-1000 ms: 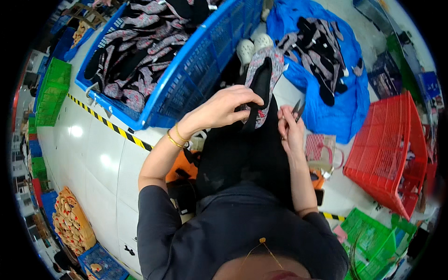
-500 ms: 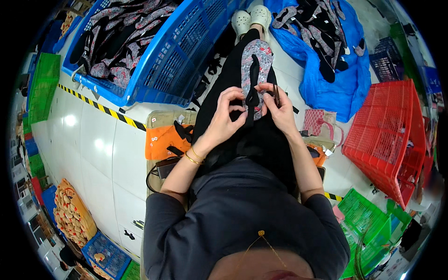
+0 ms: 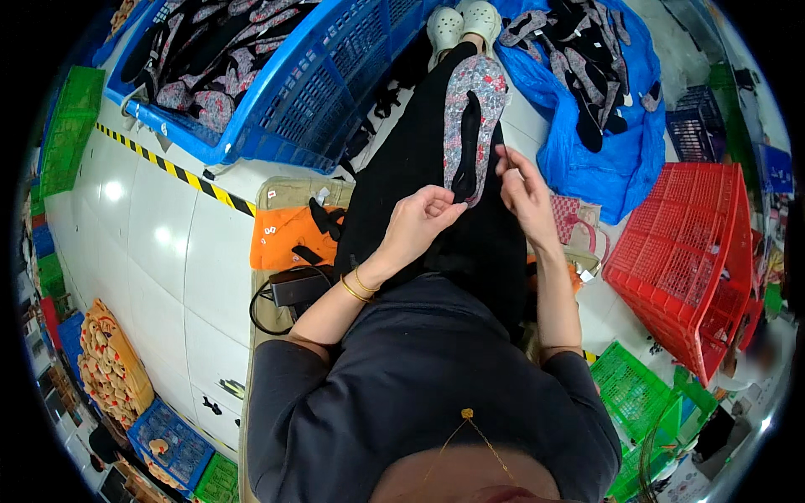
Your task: The person sits on a low stool and repeatedly picks up floral-patterned slippers from a blue crate. They use scissors to trim loose threads and excess fabric from the edges of the slippers, then place the trimmed items into a red crate.
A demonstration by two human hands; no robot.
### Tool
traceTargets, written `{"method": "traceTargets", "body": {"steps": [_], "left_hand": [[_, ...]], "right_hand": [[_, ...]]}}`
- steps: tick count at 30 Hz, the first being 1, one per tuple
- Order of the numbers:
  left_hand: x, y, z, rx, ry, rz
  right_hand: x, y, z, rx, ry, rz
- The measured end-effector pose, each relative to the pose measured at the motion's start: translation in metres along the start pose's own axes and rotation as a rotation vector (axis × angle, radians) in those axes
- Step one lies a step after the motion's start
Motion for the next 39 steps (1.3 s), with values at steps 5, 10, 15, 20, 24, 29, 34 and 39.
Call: {"method": "traceTargets", "body": {"steps": [5, 10, 15, 20, 24, 29, 34, 39], "left_hand": [[-0.02, 0.004, 0.0, -0.149, 0.342, -0.155], [-0.028, 0.011, 0.003, -0.197, 0.467, -0.196], [-0.033, 0.015, 0.004, -0.221, 0.465, -0.196], [-0.04, 0.015, 0.006, -0.201, 0.466, -0.173], [-0.037, 0.015, 0.006, -0.159, 0.475, -0.128], [-0.036, 0.015, 0.006, -0.167, 0.478, -0.119], [-0.037, 0.014, 0.005, -0.18, 0.48, -0.121], [-0.04, 0.014, 0.004, -0.183, 0.475, -0.111]], "right_hand": [[-0.014, 0.02, -0.008, -0.452, 0.101, 0.468], [-0.013, 0.018, -0.006, -0.56, 0.283, 0.672], [-0.01, 0.012, 0.004, -0.635, 0.301, 0.785], [-0.01, 0.004, 0.02, -0.58, 0.281, 0.851], [-0.009, 0.004, 0.027, -0.567, 0.261, 0.879], [-0.006, 0.006, 0.027, -0.527, 0.211, 0.919], [0.0, 0.005, 0.027, -0.515, 0.162, 0.958], [0.002, 0.006, 0.029, -0.5, 0.15, 0.986]]}}
Point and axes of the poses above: each hand's wrist, its own y-axis away from the middle knuckle, its own z-axis out of the palm, x = y × z, the point moved 4 cm from there along -y, towards the middle knuckle, and after that the axes turned 7 degrees about x, right-handed, at the moved point
